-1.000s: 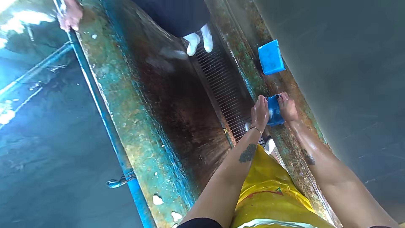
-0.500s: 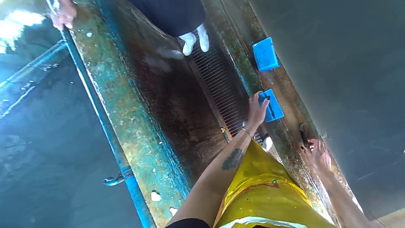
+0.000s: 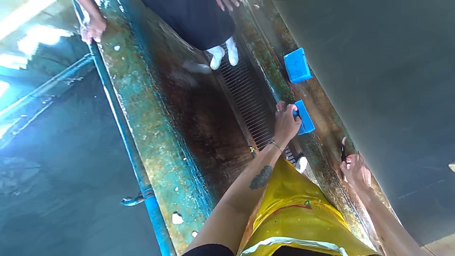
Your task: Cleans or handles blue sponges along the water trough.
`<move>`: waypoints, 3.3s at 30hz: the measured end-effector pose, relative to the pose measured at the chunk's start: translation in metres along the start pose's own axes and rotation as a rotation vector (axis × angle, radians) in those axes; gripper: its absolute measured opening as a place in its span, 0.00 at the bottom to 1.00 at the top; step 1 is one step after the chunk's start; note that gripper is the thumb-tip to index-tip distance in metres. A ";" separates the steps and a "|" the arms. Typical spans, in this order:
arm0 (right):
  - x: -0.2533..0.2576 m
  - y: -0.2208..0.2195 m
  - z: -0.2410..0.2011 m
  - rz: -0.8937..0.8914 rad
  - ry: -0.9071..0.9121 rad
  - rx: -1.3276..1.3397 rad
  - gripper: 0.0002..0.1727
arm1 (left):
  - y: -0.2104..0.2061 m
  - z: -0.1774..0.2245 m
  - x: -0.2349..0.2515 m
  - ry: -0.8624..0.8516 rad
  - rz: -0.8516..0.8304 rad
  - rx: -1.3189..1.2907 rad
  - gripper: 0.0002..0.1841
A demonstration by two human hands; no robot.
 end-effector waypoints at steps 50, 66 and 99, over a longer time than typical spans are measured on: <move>-0.011 0.046 -0.195 -0.106 0.310 0.041 0.38 | 0.024 0.000 0.035 -0.078 -0.392 -0.166 0.37; -0.007 0.039 -0.191 -0.099 0.310 0.041 0.38 | 0.019 0.002 0.035 -0.130 -0.325 -0.118 0.35; -0.032 0.013 -0.146 -0.244 0.322 -0.053 0.40 | -0.009 0.000 0.046 -0.167 0.020 -0.120 0.13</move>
Point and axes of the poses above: each hand's wrist, its own x-axis towards the middle knuckle, its own y-axis out of the back of the hand, z = x × y, the point moved 4 cm from there along x, towards the middle knuckle, and after that the axes turned 4 degrees about x, right-handed, at the moved point
